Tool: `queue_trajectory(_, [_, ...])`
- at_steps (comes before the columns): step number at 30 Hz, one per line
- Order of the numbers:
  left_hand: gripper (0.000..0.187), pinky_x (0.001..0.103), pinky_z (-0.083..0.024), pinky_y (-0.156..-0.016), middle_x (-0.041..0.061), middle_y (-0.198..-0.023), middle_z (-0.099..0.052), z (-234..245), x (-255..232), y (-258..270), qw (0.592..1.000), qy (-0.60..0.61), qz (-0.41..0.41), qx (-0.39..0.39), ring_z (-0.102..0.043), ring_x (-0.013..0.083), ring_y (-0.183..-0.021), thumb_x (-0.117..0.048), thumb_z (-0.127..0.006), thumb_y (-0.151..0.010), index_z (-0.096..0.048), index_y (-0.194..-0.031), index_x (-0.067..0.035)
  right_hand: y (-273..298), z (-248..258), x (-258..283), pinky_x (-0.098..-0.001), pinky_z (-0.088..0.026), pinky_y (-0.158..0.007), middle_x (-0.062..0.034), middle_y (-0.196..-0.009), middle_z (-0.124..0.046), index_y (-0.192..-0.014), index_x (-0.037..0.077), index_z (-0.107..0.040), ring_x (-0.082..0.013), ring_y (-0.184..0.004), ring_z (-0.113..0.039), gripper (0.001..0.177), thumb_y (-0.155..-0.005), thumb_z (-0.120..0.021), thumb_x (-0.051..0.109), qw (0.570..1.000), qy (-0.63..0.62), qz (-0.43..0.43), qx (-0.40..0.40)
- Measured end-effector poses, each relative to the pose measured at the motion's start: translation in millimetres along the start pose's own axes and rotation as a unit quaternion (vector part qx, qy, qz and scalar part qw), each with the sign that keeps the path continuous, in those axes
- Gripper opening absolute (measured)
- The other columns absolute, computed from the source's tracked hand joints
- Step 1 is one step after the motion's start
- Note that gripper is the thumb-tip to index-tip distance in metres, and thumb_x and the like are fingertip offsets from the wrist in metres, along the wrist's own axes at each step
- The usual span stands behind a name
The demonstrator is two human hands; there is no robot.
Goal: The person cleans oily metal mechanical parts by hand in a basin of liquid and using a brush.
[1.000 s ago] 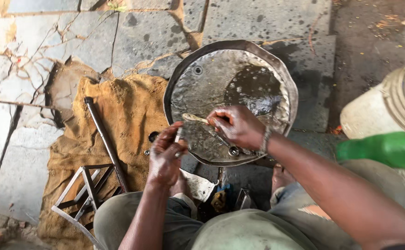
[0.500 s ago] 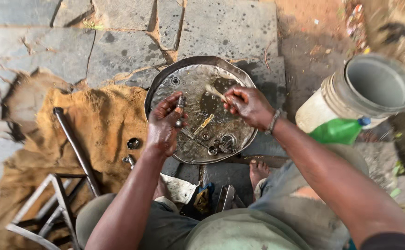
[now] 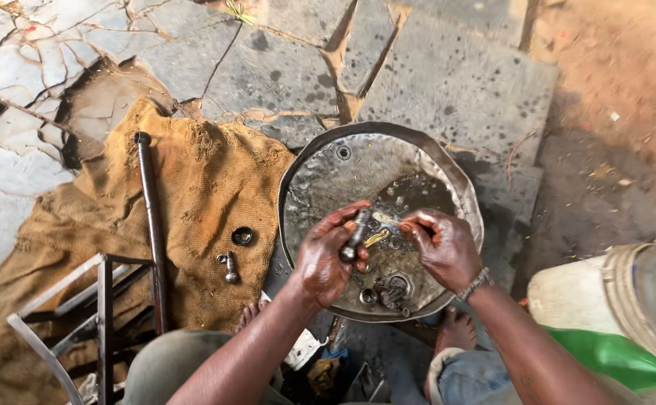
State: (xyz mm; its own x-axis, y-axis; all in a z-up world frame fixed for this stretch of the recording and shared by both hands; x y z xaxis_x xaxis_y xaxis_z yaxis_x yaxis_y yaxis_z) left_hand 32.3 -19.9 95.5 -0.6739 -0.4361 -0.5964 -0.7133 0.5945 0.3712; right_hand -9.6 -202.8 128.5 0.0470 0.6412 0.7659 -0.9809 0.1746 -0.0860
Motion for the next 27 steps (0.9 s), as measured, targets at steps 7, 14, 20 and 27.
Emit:
queue_trajectory(7, [0.035, 0.030, -0.052, -0.058, 0.004, -0.108, -0.066, 0.2, 5.9, -5.4, 0.998, 0.051, 0.036, -0.011, -0.061, 0.0138, -0.067, -0.010, -0.048, -0.102, -0.058, -0.136, -0.009, -1.5, -5.4, -7.0, -0.0317, -0.059, -0.070, -0.0074, -0.095, -0.078, -0.102, 0.007, -0.077, -0.0166, -0.078, -0.074, 0.014, -0.091, -0.069, 0.006, 0.998, 0.057, -0.023, 0.004])
queue_trajectory(14, [0.038, 0.025, -0.048, -0.059, 0.000, -0.109, -0.063, -1.3, -6.4, -2.6, 0.999, 0.031, 0.032, 0.000, -0.058, 0.0099, -0.073, -0.008, -0.057, -0.101, -0.058, -0.139, -0.008, 3.8, -3.2, -0.1, -0.0300, -0.060, -0.068, -0.0067, -0.095, -0.079, -0.102, 0.008, -0.077, -0.0149, -0.080, -0.075, 0.013, -0.092, -0.069, 0.009, 0.999, 0.000, -0.004, -0.036])
queue_trajectory(20, [0.045, 0.027, -0.048, -0.063, 0.002, -0.104, -0.061, -7.0, -4.7, -6.0, 1.000, -0.004, -0.011, 0.027, -0.057, 0.0097, -0.080, 0.003, -0.065, -0.095, -0.059, -0.139, -0.008, 0.1, -0.3, -6.1, -0.0312, -0.060, -0.066, -0.0083, -0.092, -0.077, -0.104, 0.007, -0.075, -0.0168, -0.078, -0.076, 0.014, -0.094, -0.067, 0.002, 0.997, -0.026, -0.057, -0.049])
queue_trajectory(27, [0.040, 0.032, -0.054, -0.075, 0.004, -0.104, -0.065, 13.9, 6.3, -19.3, 0.998, 0.016, 0.004, -0.060, -0.061, 0.0146, -0.084, -0.003, -0.064, -0.095, -0.061, -0.134, -0.005, -3.4, -8.0, -8.1, -0.0332, -0.058, -0.065, -0.0110, -0.091, -0.076, -0.101, 0.006, -0.076, -0.0171, -0.075, -0.072, 0.014, -0.092, -0.068, 0.000, 0.999, 0.046, -0.007, -0.028])
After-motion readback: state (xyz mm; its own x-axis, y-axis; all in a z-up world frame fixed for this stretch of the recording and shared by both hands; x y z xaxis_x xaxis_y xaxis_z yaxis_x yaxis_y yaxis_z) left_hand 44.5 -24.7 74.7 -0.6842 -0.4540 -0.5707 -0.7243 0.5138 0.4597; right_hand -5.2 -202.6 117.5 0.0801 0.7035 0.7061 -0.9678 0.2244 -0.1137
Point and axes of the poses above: each hand's wrist, its own y-axis away from the middle knuckle, its own z-axis out of the back of the hand, x = y × z, the point moved 6 cm from there along -y, towards the middle knuckle
